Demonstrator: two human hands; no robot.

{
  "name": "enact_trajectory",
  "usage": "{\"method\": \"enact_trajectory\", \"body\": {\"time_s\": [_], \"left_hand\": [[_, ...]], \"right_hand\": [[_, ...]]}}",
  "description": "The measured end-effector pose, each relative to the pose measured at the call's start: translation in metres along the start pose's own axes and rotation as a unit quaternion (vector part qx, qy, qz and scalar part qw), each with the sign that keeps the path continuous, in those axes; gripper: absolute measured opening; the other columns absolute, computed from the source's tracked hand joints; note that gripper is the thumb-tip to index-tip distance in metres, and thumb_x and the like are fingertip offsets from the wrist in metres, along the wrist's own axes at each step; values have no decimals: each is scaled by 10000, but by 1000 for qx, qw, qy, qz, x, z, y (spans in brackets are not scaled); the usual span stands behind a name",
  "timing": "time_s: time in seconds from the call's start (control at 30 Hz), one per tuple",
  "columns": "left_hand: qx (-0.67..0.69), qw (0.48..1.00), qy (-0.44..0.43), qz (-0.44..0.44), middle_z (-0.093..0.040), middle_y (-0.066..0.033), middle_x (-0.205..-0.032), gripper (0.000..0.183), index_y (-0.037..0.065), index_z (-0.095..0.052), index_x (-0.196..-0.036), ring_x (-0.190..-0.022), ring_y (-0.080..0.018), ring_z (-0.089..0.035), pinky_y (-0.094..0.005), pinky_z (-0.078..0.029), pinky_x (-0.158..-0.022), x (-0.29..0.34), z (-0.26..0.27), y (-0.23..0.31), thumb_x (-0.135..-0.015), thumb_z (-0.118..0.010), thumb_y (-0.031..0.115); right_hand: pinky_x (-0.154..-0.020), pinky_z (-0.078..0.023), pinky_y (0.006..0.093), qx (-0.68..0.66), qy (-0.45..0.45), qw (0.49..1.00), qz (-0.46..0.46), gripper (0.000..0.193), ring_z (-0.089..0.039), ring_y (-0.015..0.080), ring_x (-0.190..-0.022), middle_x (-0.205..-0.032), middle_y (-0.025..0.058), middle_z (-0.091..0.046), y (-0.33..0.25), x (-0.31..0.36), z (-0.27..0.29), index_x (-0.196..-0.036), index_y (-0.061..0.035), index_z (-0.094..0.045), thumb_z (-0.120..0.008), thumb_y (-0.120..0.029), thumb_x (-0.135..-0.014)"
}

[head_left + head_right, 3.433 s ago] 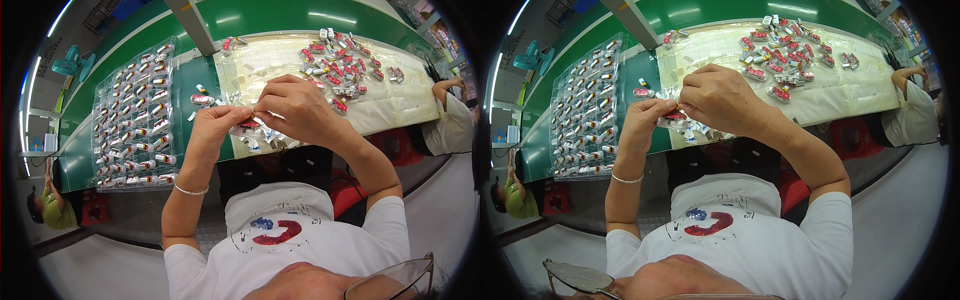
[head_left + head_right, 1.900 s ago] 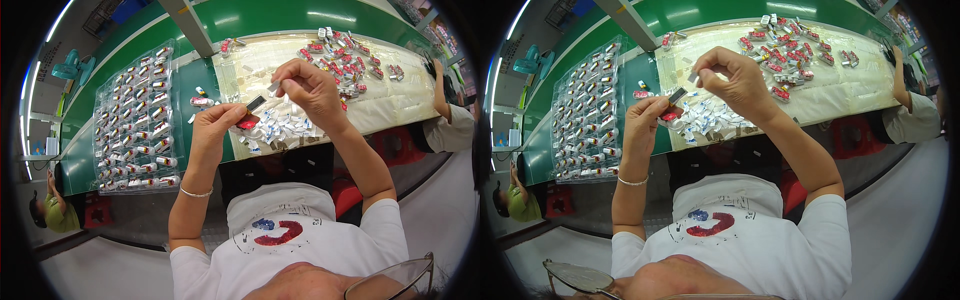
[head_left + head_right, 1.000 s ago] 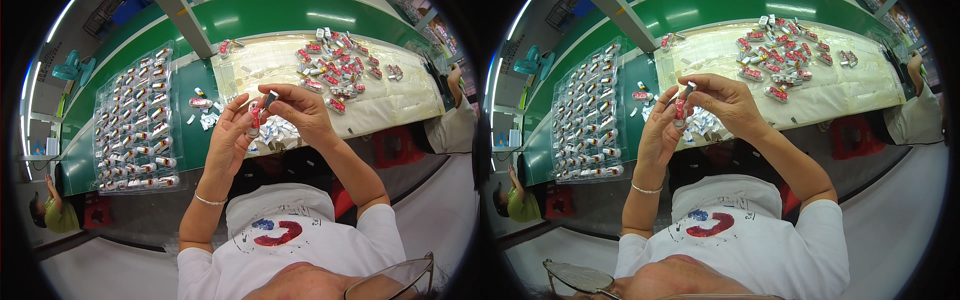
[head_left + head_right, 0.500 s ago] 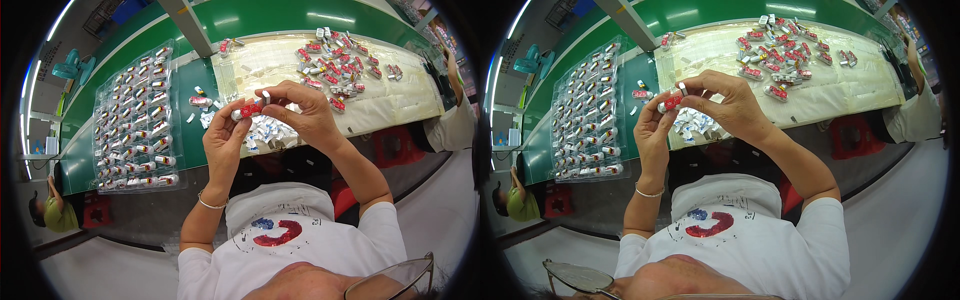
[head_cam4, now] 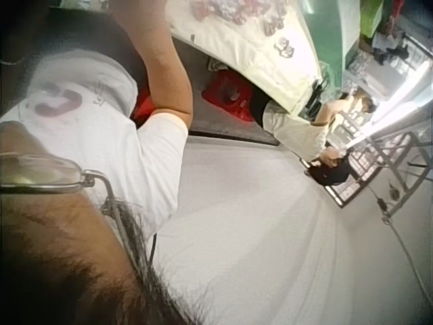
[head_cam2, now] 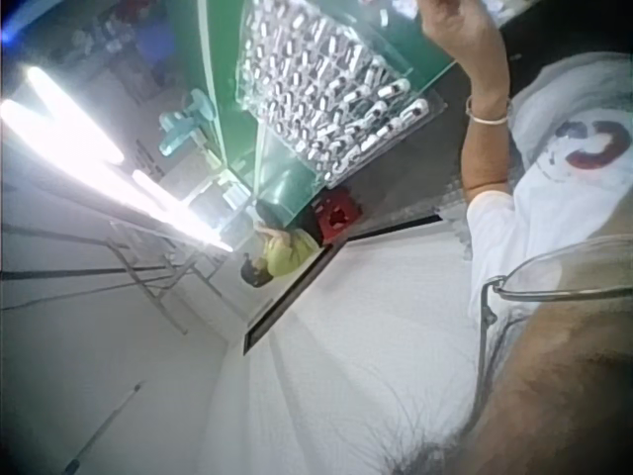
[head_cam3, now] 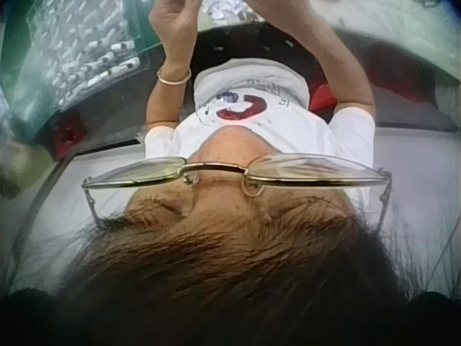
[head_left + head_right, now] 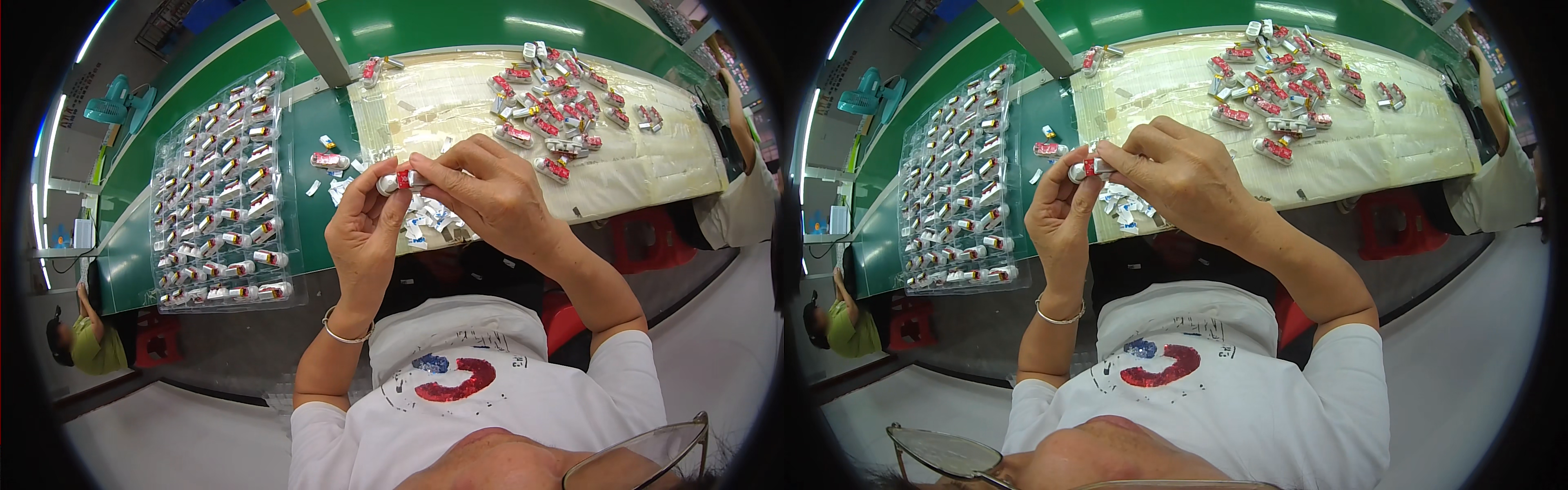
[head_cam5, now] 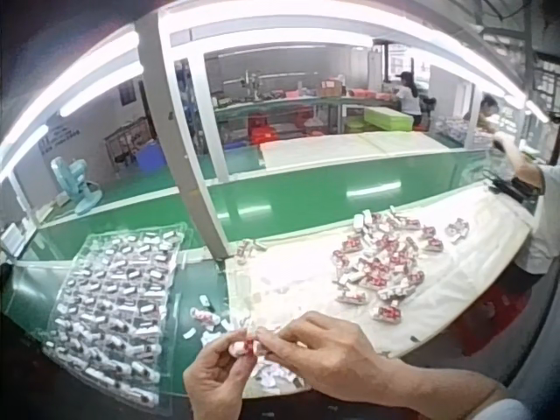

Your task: The person sits at a green workbench and repeatedly picks up small cylindrical batteries and rectangular red-and-white components. They insert the batteries into the components by hand and place the assembled units into a clear plastic tray. The process is repetitive and performed one unit at a time.

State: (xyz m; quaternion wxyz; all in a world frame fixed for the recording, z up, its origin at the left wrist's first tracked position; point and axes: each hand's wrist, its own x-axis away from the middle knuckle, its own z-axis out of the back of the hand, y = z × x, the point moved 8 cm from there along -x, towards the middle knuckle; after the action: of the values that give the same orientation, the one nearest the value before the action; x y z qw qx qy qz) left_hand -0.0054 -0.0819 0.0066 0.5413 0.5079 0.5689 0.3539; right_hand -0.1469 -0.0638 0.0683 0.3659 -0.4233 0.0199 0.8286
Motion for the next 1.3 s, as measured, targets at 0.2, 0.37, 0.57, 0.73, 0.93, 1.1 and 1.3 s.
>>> {"method": "enact_trajectory", "body": {"time_s": [0.2, 0.37, 0.57, 0.73, 0.93, 1.1, 1.3], "left_hand": [[-69, 997, -8, -19, -658, -116, -1120, 323, -47, -570, -1223, -999, -124, -632, -251, -516, -883, 1, -1, 7, -907, -625, -11], [-118, 993, -18, -19, -654, -128, -1112, 310, -65, -572, -1213, -1000, -129, -627, -247, -512, -883, 2, -2, 12, -909, -616, -24], [-142, 989, -19, -42, -697, -94, -1031, 309, -38, -600, -1193, -936, -110, -657, -246, -533, -831, 0, -3, 17, -888, -643, -21], [-116, 993, -27, -16, -670, -113, -1080, 303, -57, -585, -1200, -983, -126, -638, -246, -520, -864, 0, -6, 15, -902, -624, -25], [-119, 992, -32, 1, -654, -123, -1110, 301, -69, -574, -1206, -1011, -133, -628, -246, -510, -886, 0, -7, 13, -909, -609, -35], [-135, 990, -24, -14, -693, -94, -1009, 306, -46, -596, -1200, -923, -105, -651, -235, -530, -822, 0, -6, 12, -897, -632, -22], [-142, 990, -25, 2, -672, -76, -978, 297, -57, -604, -1207, -874, -87, -630, -221, -535, -786, 3, -10, 9, -914, -618, -9]], "right_hand": [[-560, -481, 292, 0, -7, 1000, 5, 366, -581, 188, -717, -782, 36, -586, -2, 3, -2, -1107, -57, -658, -728, -117, -752], [-565, -482, 296, -1, -10, 1000, -4, 375, -575, 192, -720, -785, 40, -585, -3, 5, -3, -1112, -49, -656, -729, -102, -748], [-567, -480, 296, -63, 10, 997, -39, 364, -572, 197, -721, -785, 45, -588, 4, 6, 0, -1108, -50, -660, -729, -89, -753], [-561, -479, 298, -32, -1, 999, -22, 364, -571, 198, -718, -779, 44, -583, -1, 6, 0, -1108, -52, -659, -730, -90, -754], [-558, -478, 301, -14, 7, 1000, -14, 378, -562, 198, -704, -773, 43, -575, -1, 9, -1, -1115, -48, -652, -732, -93, -748], [-578, -486, 300, 3, -9, 1000, -11, 437, -560, 199, -719, -801, 43, -583, -2, 13, -6, -1144, -34, -642, -724, -46, -716], [-577, -484, 296, 50, -38, 998, 2, 499, -561, 195, -721, -828, 38, -593, -7, 12, -7, -1186, -26, -625, -704, -7, -694]]}}
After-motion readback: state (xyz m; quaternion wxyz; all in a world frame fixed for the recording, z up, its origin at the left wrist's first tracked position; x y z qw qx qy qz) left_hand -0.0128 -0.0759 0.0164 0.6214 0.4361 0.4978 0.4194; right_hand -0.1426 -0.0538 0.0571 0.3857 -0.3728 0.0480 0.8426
